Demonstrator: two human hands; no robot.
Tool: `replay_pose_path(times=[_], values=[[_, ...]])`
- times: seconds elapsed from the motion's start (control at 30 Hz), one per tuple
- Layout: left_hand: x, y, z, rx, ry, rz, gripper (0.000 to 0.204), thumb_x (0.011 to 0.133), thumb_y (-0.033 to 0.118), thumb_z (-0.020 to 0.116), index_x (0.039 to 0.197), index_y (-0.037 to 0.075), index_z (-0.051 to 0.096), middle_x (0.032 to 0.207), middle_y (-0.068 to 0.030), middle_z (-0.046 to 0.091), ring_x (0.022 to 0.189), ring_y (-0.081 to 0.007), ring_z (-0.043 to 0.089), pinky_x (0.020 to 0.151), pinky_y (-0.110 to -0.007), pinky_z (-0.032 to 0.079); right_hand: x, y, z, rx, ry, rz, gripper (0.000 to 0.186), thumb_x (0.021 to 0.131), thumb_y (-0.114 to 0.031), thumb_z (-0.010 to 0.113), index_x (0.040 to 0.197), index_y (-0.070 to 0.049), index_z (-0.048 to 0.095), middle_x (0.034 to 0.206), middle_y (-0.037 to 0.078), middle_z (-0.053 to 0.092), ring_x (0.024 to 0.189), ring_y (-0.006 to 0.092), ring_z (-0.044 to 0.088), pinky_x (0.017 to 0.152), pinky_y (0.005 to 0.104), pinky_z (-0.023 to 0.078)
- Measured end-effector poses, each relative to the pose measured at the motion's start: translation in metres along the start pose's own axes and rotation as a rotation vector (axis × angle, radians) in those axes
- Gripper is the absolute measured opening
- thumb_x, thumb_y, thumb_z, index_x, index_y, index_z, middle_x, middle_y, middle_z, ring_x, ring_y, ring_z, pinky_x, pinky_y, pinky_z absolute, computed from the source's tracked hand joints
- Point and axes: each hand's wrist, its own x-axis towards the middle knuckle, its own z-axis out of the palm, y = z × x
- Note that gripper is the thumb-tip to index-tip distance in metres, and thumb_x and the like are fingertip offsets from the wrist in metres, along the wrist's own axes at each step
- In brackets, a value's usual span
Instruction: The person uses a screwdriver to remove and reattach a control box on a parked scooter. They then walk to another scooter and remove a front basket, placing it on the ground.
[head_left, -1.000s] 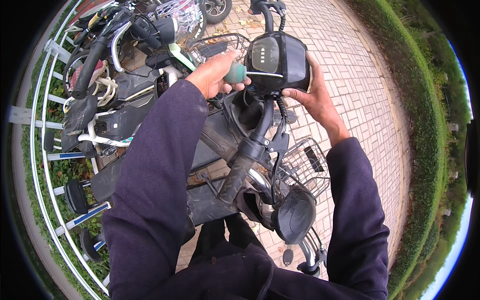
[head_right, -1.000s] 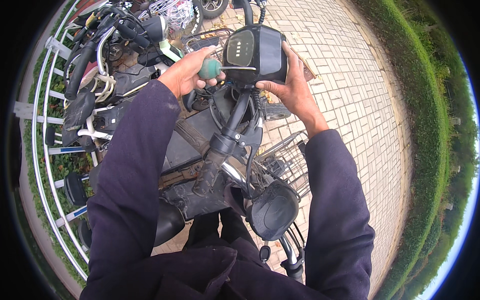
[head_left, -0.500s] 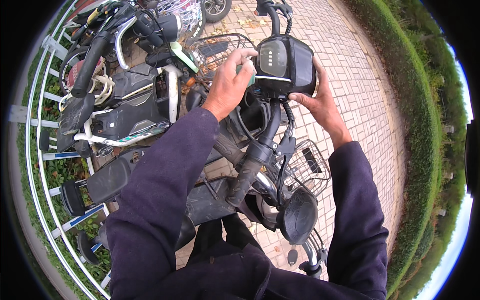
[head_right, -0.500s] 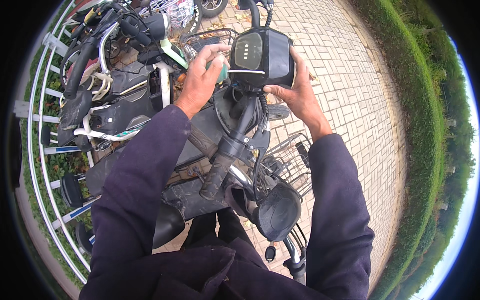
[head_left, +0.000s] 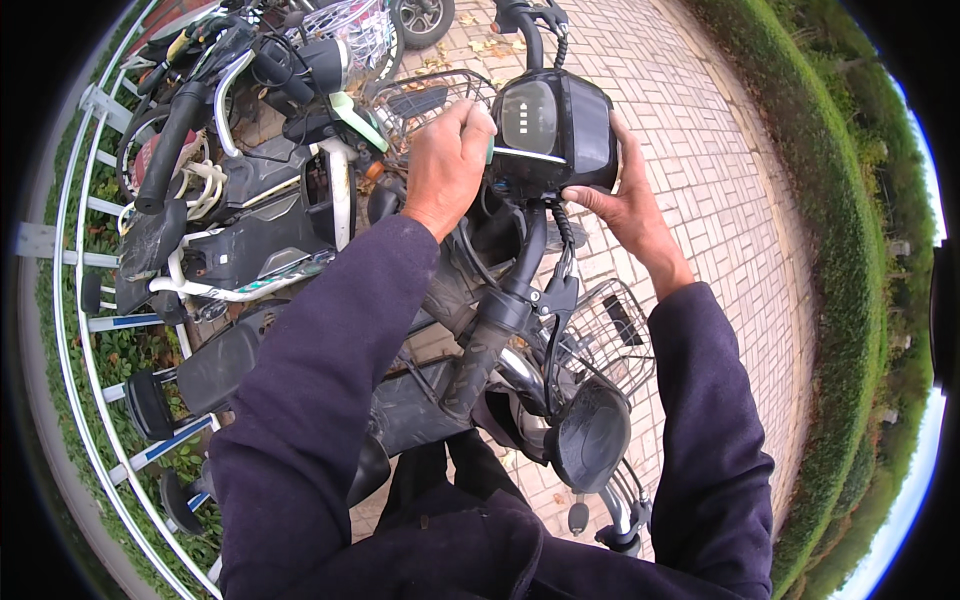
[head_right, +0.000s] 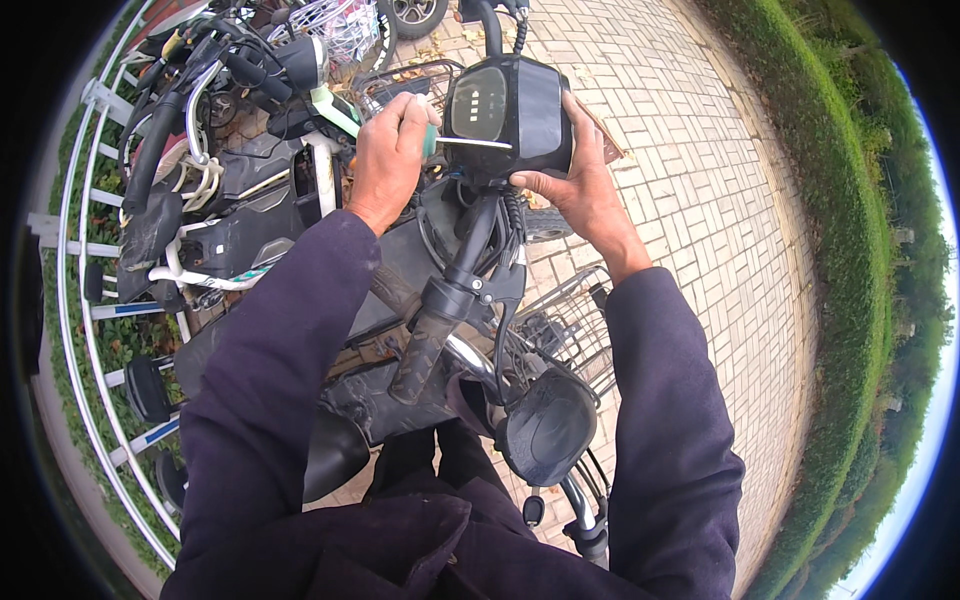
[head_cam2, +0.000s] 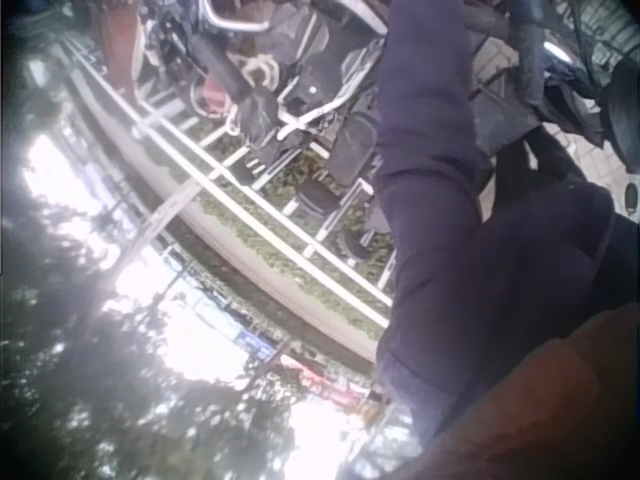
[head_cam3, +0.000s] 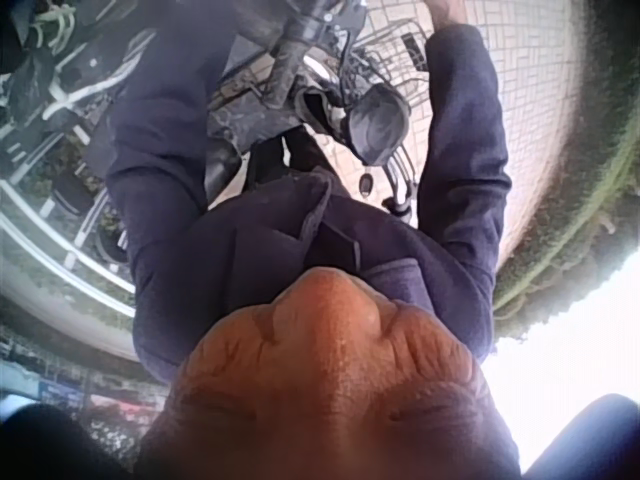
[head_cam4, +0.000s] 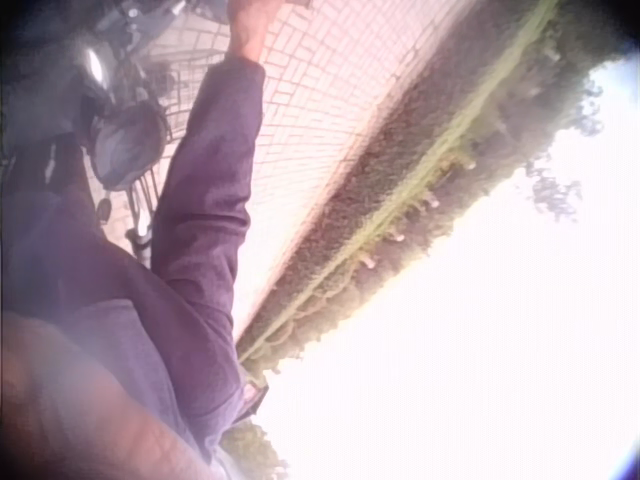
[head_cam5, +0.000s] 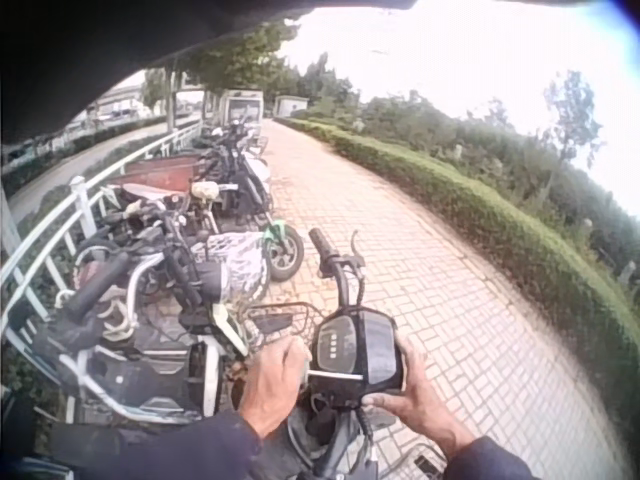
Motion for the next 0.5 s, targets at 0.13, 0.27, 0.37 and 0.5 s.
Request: replay_pose_path(times=[0.13,0.27,0.37,0.5], values=[[-0.011,0.0,-0.004,0.109,0.077,0.353,0.012,0.096,0.014,0.06,0.096,0.004,0.065,0.088,-0.0138,0.066,0.08,-0.0374,0.066,0.07,-0.042,0.052,0.001,-0.005,0.002,0.066,-0.003,0.037,0.116,0.069,-0.021,0.093,0.159,-0.006,0.023,0.152,0.019,0.038,0.144,0.0299,0.038,0.12,0.041,0.036],[-0.003,0.008,-0.01,-0.326,-0.117,-0.295,0.023,0.1,0.026,0.063,0.108,0.004,0.062,0.095,-0.0102,0.069,0.081,-0.0234,0.069,0.063,-0.032,0.051,0.002,-0.008,0.001,0.148,-0.008,0.046,0.116,0.068,-0.02,0.094,0.159,-0.004,0.024,0.153,0.019,0.035,0.145,0.0304,0.036,0.121,0.0417,0.035],[0.008,0.014,-0.018,-0.542,-0.266,-0.804,0.045,0.103,0.049,0.054,0.11,0.006,0.059,0.092,-0.0097,0.069,0.072,-0.017,0.067,0.052,-0.024,0.045,0.001,-0.007,0.001,0.071,-0.011,0.005,0.116,0.071,-0.018,0.093,0.159,-0.003,0.021,0.152,0.019,0.04,0.144,0.0275,0.039,0.119,0.0399,0.036],[0.019,0.019,-0.019,-0.423,-0.372,-0.974,0.055,0.105,0.057,0.041,0.1,0.005,0.058,0.078,-0.009,0.067,0.05,-0.0155,0.057,0.04,-0.025,0.039,0.0,-0.004,0.0,0.07,-0.005,0.006,0.115,0.073,-0.017,0.093,0.159,-0.003,0.019,0.153,0.019,0.041,0.143,0.0265,0.04,0.119,0.0387,0.035]])
